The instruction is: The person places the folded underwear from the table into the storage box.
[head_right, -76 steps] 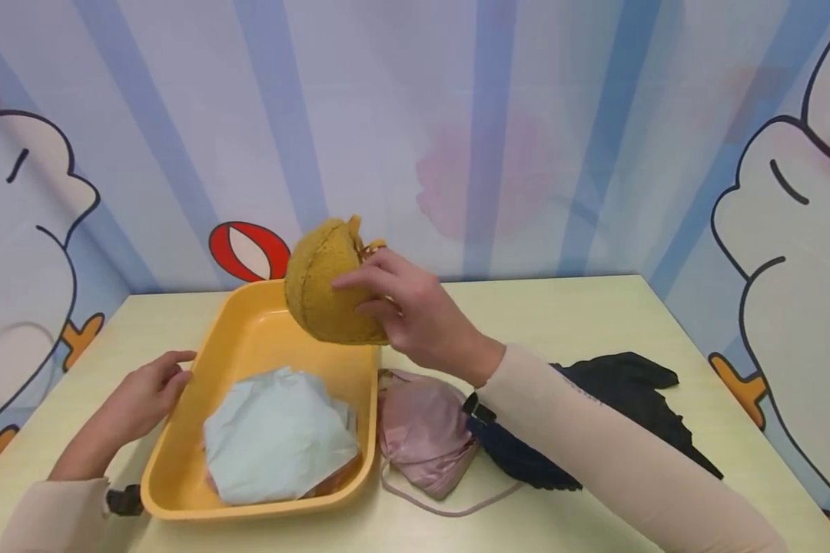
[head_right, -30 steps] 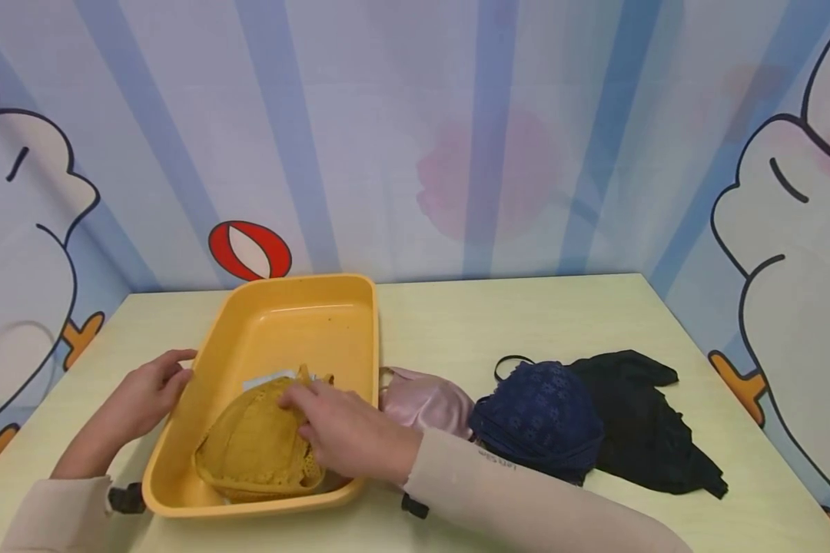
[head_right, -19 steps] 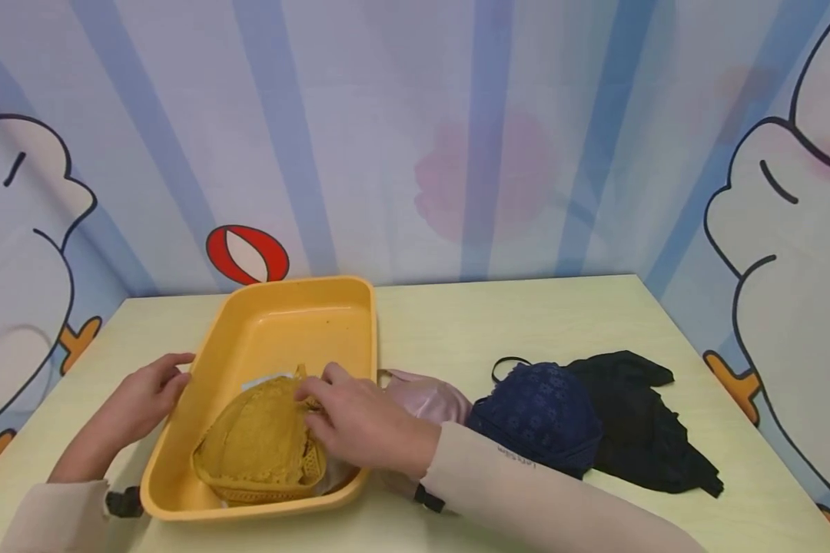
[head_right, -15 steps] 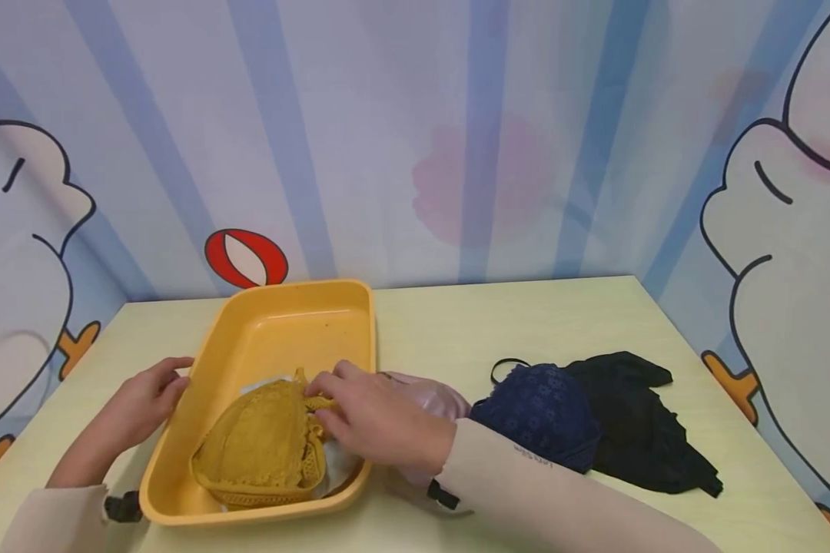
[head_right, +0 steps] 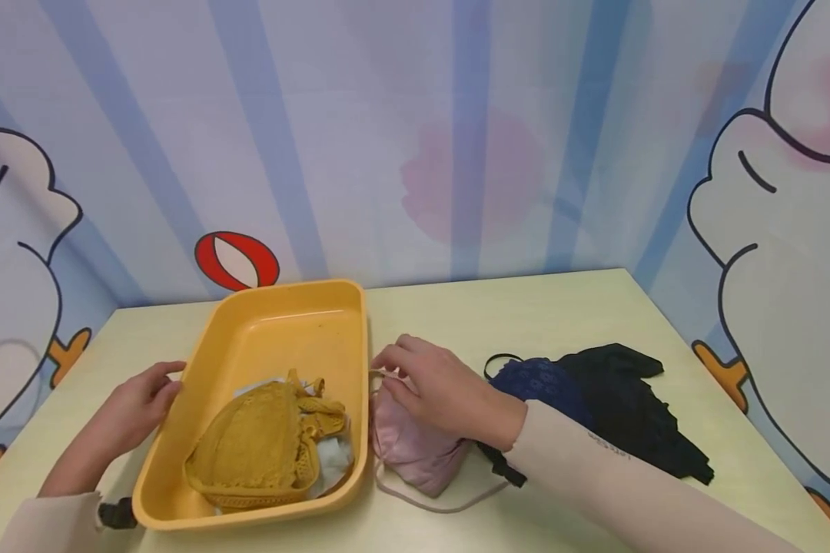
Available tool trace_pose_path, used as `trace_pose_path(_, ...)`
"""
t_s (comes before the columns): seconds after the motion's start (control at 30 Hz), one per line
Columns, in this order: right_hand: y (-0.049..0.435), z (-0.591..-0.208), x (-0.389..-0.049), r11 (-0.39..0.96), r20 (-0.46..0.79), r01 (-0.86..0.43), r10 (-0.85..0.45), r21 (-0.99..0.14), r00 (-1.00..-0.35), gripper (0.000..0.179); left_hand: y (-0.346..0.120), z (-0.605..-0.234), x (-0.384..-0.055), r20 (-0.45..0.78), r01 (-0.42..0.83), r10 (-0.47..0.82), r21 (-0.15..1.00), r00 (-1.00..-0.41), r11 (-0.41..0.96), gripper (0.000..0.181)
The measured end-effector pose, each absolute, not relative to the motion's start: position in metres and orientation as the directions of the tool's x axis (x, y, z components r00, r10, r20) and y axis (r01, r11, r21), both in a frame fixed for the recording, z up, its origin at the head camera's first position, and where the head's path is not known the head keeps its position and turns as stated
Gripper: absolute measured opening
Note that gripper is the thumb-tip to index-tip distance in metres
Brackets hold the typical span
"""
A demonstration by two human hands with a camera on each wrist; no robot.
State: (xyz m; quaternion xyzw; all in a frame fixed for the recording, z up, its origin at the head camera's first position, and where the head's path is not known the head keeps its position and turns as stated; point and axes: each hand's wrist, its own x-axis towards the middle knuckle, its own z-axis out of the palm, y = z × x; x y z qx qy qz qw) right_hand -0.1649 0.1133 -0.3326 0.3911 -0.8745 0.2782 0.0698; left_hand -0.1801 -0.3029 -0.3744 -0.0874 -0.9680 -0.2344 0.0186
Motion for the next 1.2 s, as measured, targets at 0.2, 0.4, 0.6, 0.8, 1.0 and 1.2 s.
trace_pose_path(0.2,0.135,-0.334,-0.161,0.574,0.333,-0.692,-0.611,-0.438,-0.718,0.021,-0.304,-0.374,-0.182,0.056,0.158,0.149,0.446,-0.987,0.881,0.037)
trace_pose_path(0.4,0.170,-0.327,-0.160,0.627,0.381,-0.658,-0.537,-0.417,-0.753,0.023,-0.304,-0.377,-0.182,0.069,0.180,0.167,0.442,-0.984,0.879,0.036)
trace_pose_path(0.6,0.204,-0.327,-0.162,0.695,0.406,-0.610,-0.467,-0.380,-0.785,0.024,-0.304,-0.377,-0.181,0.091,0.198,0.176,0.433,-0.980,0.880,0.035)
trace_pose_path(0.8,0.223,-0.330,-0.159,0.742,0.375,-0.553,-0.424,-0.378,-0.825,0.026,-0.304,-0.377,-0.181,0.076,0.188,0.172,0.429,-0.982,0.884,0.036)
trace_pose_path(1.0,0.248,-0.331,-0.159,0.793,0.352,-0.475,-0.351,-0.382,-0.868,0.030,-0.304,-0.377,-0.181,0.080,0.194,0.177,0.423,-0.981,0.885,0.035)
trace_pose_path(1.2,0.287,-0.340,-0.164,0.830,0.260,-0.364,-0.274,-0.423,-0.926,0.034,-0.304,-0.375,-0.181,0.081,0.192,0.174,0.421,-0.981,0.886,0.035)
